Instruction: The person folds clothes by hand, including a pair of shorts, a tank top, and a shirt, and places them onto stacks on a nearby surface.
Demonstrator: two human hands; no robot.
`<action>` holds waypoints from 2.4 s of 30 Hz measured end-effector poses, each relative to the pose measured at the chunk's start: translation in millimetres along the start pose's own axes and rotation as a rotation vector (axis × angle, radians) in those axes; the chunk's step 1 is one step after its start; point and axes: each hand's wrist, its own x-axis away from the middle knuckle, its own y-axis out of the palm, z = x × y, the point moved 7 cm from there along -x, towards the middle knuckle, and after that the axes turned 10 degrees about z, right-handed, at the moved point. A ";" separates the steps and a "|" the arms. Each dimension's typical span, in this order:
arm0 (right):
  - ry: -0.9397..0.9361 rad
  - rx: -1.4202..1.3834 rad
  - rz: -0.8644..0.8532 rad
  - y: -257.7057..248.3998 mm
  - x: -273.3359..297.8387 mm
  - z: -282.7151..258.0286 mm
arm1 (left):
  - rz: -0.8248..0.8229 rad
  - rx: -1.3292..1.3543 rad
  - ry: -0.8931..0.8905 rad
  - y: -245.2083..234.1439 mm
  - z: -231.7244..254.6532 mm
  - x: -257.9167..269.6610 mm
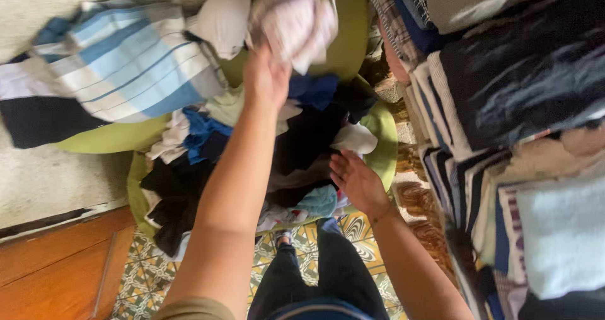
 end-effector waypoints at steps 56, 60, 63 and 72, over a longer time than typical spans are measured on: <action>-0.947 1.484 -0.295 199.3 78.5 -26.3 | -0.146 -1.032 0.507 22.0 149.9 249.0; -0.496 1.372 0.114 122.9 123.3 -27.5 | -0.264 -0.963 0.482 37.7 184.5 254.8; -0.447 0.737 0.063 97.1 174.0 -18.3 | -0.160 -1.388 0.422 37.5 180.0 255.3; -0.577 -0.062 0.046 93.3 250.6 60.7 | -1.018 -1.204 0.396 75.8 54.2 423.4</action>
